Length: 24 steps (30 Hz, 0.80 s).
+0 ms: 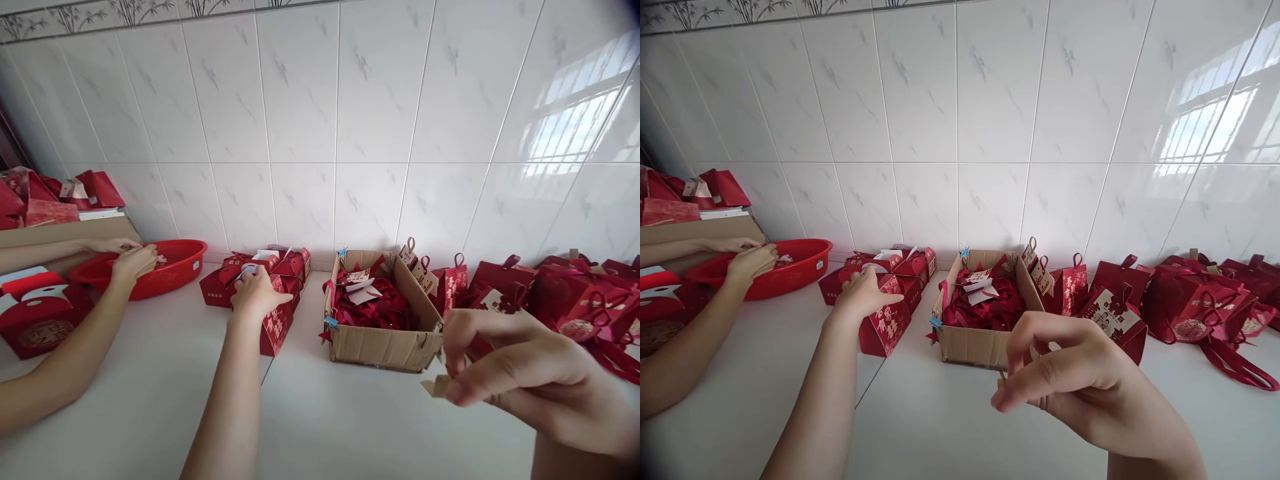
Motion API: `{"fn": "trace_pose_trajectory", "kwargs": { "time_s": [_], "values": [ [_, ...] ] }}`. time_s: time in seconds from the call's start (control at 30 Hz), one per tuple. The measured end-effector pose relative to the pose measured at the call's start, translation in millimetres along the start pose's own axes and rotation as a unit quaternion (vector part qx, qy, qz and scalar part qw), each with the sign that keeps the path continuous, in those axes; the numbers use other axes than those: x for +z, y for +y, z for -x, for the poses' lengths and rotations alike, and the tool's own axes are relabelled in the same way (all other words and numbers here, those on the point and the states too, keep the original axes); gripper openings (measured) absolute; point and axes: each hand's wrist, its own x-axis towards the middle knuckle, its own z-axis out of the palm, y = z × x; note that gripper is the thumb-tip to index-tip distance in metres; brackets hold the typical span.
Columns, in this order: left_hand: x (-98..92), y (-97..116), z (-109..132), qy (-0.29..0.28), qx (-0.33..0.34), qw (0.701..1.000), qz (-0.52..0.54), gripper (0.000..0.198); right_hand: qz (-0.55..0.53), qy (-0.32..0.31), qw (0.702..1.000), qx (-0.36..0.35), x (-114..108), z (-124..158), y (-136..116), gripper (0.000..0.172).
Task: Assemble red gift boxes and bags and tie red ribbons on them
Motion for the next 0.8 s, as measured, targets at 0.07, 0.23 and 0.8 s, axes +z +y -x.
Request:
{"fn": "trace_pose_trajectory", "kwargs": {
  "time_s": [0.07, 0.23, 0.8],
  "values": [
    [2.3, -12.7, -6.2, -0.033, -0.026, 0.999, -0.007, 0.038, -0.030, 0.002, 1.000, -0.002, 2.0, 0.6, -0.9, 0.027],
    [-30.0, -8.7, 9.7, -0.016, -0.021, 0.999, 0.034, 0.038, -0.097, 0.008, 0.995, 0.004, 0.6, 2.5, -0.9, 0.024],
    [-35.4, 86.1, 107.2, -0.015, 0.241, 0.790, 0.564, 0.046, -0.263, 0.257, 0.925, 0.099, 45.5, -30.8, 22.1, 0.020]
  ]
}}
